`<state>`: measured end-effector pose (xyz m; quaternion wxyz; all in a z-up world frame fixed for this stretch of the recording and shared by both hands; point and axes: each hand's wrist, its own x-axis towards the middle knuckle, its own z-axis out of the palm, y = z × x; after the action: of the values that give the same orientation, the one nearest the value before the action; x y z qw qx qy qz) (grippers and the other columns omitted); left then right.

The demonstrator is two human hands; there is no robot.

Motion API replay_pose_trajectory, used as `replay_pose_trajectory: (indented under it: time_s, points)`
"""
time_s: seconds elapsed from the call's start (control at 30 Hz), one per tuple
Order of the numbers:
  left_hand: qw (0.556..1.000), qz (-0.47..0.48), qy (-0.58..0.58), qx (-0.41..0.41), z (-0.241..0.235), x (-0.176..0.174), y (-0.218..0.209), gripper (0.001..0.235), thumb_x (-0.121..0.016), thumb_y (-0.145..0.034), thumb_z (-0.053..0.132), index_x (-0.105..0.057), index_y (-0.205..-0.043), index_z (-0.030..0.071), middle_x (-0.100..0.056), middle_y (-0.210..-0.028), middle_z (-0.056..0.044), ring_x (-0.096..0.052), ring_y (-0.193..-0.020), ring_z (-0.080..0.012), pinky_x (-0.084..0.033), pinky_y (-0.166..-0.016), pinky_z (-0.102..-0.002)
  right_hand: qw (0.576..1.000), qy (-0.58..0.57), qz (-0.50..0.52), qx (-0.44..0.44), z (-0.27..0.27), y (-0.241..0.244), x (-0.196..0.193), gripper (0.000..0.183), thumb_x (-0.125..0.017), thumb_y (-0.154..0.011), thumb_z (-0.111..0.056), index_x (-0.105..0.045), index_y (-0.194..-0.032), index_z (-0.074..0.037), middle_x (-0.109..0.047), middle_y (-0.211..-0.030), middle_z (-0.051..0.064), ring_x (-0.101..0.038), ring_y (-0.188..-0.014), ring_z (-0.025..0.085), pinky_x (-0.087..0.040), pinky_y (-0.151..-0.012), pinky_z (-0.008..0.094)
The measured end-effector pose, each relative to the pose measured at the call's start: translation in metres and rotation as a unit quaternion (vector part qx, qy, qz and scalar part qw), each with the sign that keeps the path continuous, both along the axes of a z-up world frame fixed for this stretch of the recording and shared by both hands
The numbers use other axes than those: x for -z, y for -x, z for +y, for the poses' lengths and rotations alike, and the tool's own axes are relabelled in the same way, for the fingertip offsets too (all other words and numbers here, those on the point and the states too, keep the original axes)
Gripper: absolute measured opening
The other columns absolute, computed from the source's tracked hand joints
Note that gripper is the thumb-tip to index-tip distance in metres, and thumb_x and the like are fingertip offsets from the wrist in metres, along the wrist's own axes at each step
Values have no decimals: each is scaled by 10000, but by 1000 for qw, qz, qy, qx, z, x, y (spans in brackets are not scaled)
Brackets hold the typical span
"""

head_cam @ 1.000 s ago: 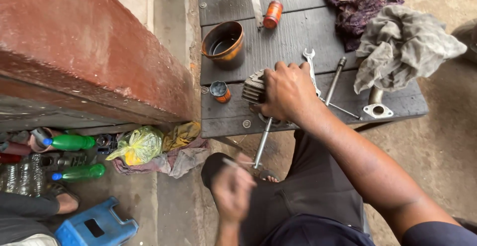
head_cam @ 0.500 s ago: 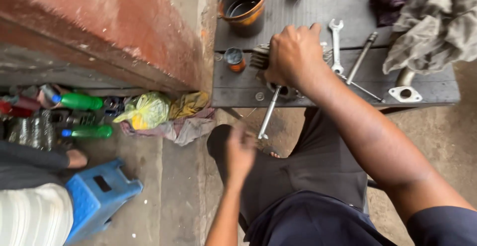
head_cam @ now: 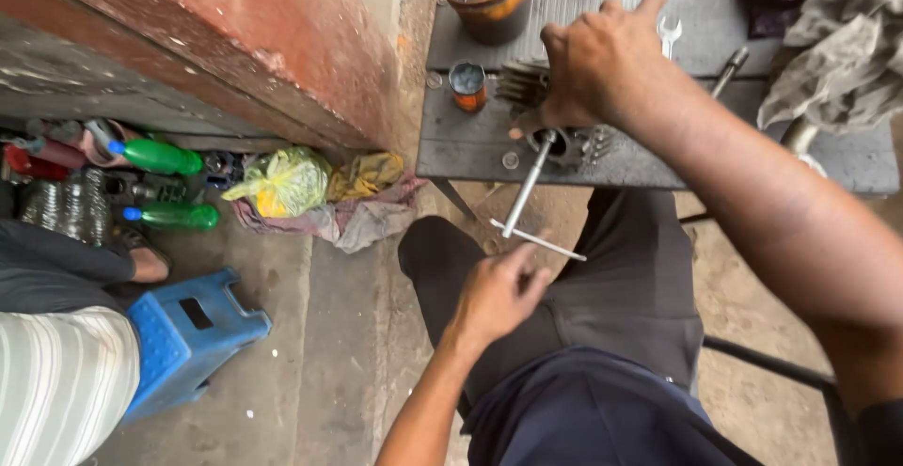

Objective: Dismantling and inspecting a motorcycle engine cylinder head on a workbench.

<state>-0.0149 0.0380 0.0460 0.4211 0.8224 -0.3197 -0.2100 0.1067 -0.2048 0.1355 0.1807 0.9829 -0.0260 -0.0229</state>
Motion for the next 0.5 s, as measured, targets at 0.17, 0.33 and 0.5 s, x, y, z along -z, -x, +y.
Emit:
replay_pose_trajectory:
  time_s: [0.17,0.33,0.5]
  points:
    - [960,-27,233,-151,9,16,-23,388,-581,-1004,131,-594,-1391,150,-705,-927,-151,-674,-742,-249,-547,-652,-345,988,-73,128,55,4,5,-11,855,-679,-700,-917,-764,-912,-93,-698,-700,105,-712,-708,266,-515,-877,556]
    - [996,-1,-76,-42,-3,43,3,103,-740,-946,134,-722,-1013,59,-737,-798,-114,-697,-699,-188,-557,-628,-313,991,-68,109,28,-2,0,-9,867,-649,-621,-936,-742,-836,-102,-652,-624,68,-655,-621,223,-502,-821,543]
    - [947,15,313,-69,11,7,-10,208,-667,-1004,55,-684,-1201,120,-755,-866,-76,-726,-779,-180,-603,-802,-305,990,-94,100,20,0,5,-7,822,-653,-730,-925,-739,-793,-110,-617,-580,52,-627,-571,193,-486,-789,474]
